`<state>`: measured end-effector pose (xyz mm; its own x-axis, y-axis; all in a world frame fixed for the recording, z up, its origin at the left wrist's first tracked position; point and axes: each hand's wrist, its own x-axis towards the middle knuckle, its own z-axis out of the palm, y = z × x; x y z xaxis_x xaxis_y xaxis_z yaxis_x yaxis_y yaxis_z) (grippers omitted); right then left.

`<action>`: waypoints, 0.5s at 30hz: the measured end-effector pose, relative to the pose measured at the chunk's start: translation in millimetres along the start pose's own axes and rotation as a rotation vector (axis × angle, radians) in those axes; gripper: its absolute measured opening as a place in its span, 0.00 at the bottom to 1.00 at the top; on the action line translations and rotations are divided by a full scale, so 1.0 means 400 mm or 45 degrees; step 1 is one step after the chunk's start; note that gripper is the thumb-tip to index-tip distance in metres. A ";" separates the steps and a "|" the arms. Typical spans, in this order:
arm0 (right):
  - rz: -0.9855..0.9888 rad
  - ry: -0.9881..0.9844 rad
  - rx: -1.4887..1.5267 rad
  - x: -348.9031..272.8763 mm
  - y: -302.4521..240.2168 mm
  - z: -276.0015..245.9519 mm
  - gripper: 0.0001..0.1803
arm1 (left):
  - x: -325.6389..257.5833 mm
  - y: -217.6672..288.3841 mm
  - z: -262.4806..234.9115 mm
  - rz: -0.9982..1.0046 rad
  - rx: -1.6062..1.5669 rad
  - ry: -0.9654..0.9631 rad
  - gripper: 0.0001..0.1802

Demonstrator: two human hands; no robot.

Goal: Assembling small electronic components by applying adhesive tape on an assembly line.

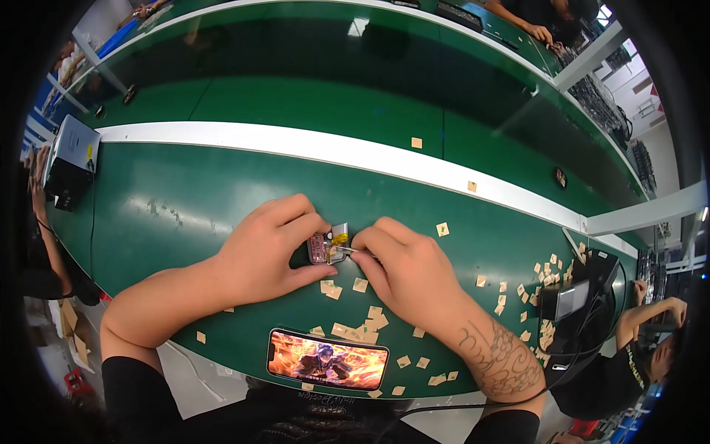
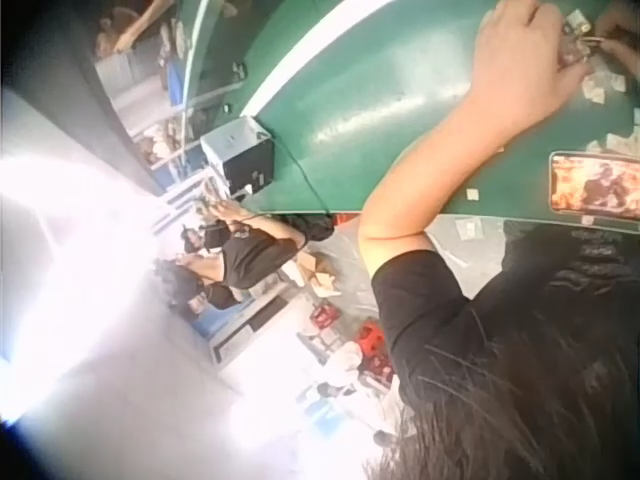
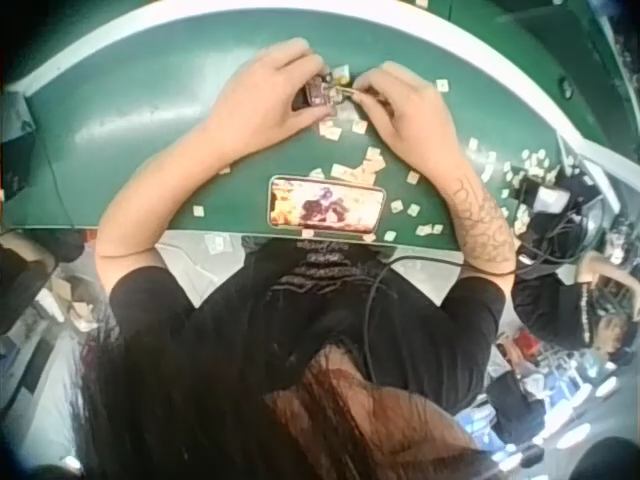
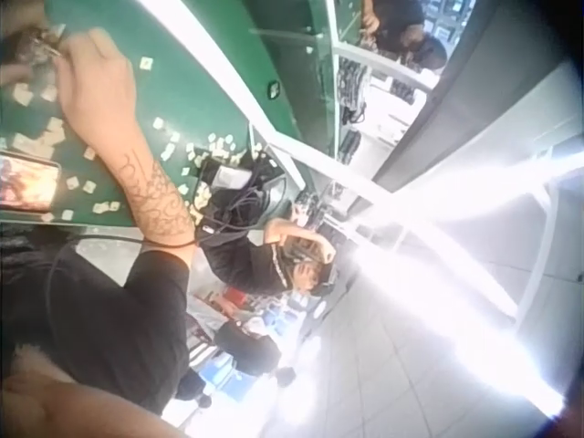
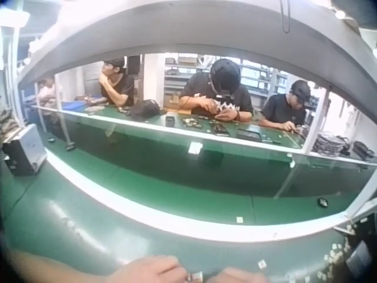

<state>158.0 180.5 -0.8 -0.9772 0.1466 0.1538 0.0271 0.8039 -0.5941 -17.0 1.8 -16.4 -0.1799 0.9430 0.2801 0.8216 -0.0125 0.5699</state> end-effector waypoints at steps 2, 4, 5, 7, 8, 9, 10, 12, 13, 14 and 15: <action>0.005 -0.031 0.159 0.007 0.009 -0.006 0.07 | -0.002 -0.002 0.000 -0.018 0.012 0.010 0.27; 0.015 -0.075 0.204 0.005 0.007 -0.027 0.07 | -0.005 0.002 -0.009 -0.031 0.016 -0.024 0.26; 0.020 -0.118 0.244 0.007 0.010 -0.038 0.07 | -0.005 0.003 -0.014 -0.043 0.023 -0.052 0.26; 0.051 -0.184 0.310 0.010 0.023 -0.057 0.07 | -0.007 0.000 -0.019 -0.035 0.028 -0.091 0.27; 0.094 -0.247 0.374 0.011 0.024 -0.067 0.07 | -0.006 0.001 -0.022 -0.021 0.027 -0.137 0.29; 0.091 -0.237 0.363 0.013 0.025 -0.073 0.07 | -0.004 0.003 -0.021 -0.007 0.030 -0.131 0.29; 0.075 -0.284 0.324 0.014 0.029 -0.076 0.07 | -0.003 0.004 -0.018 0.007 -0.001 -0.091 0.29; 0.041 -0.289 0.265 0.014 0.026 -0.069 0.08 | -0.001 0.001 -0.020 0.022 -0.035 -0.055 0.30; 0.044 -0.284 0.260 0.010 0.019 -0.064 0.08 | 0.001 -0.002 -0.024 0.096 -0.036 -0.090 0.29; 0.023 -0.245 0.137 0.007 0.011 -0.060 0.08 | 0.002 -0.005 -0.028 0.168 -0.034 -0.122 0.29; 0.003 -0.205 0.015 0.007 0.006 -0.060 0.09 | 0.001 -0.008 -0.028 0.171 -0.032 -0.119 0.29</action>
<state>160.4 196.7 17.0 -0.9983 0.0532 0.0241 0.0279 0.7969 -0.6034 -25.9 -1.7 -9.5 -0.0172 0.9590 0.2829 0.8208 -0.1480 0.5517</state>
